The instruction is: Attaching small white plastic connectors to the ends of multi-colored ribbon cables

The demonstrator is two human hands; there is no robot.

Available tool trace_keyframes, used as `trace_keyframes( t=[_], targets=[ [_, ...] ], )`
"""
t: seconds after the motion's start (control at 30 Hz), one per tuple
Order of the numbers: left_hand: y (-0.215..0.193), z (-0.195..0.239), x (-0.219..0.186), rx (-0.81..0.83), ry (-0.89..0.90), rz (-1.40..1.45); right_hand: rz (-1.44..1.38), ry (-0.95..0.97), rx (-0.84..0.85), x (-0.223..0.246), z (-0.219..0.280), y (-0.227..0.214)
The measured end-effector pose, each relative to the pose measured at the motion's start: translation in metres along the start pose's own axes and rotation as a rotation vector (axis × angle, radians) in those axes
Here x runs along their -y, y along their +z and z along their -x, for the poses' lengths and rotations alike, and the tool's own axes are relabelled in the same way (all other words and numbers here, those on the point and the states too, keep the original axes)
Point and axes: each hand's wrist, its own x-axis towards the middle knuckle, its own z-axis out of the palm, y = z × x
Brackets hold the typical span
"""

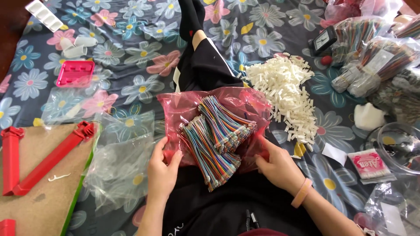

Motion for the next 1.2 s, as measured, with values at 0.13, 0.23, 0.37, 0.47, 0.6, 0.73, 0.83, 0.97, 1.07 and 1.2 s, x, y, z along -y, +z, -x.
trace_keyframes(
  t=[0.13,0.23,0.37,0.47,0.6,0.73,0.83,0.97,1.07,1.2],
  targets=[
    [-0.013,0.027,-0.044,0.025,-0.055,0.014,-0.268,0.039,0.102,-0.003,0.013,-0.013],
    [-0.026,0.054,-0.055,0.112,-0.117,0.032,-0.544,0.155,0.113,-0.010,0.033,-0.027],
    [-0.034,0.061,-0.022,0.056,-0.014,-0.172,-0.160,0.111,0.099,-0.014,0.042,-0.041],
    [-0.041,0.060,-0.039,-0.056,0.292,-0.284,0.154,-0.162,-0.204,0.000,0.036,-0.055],
    [-0.032,0.055,-0.076,0.350,-0.281,0.346,0.090,-0.563,-0.324,0.057,0.023,-0.057],
    [-0.023,0.053,-0.091,0.498,-0.459,0.634,0.213,-0.521,0.058,0.077,-0.045,-0.025],
    [-0.016,0.054,-0.092,0.386,-0.887,0.714,0.551,-0.186,0.218,0.072,-0.068,-0.003],
    [0.013,0.044,-0.080,0.482,-0.867,0.753,0.702,-0.056,0.303,0.085,-0.083,0.002],
    [0.032,0.039,-0.088,0.470,-0.886,0.763,0.683,0.020,0.396,0.091,-0.081,-0.003],
    [0.043,0.044,-0.104,0.377,-0.857,0.675,0.599,0.094,0.437,0.091,-0.076,-0.005]
  ],
)
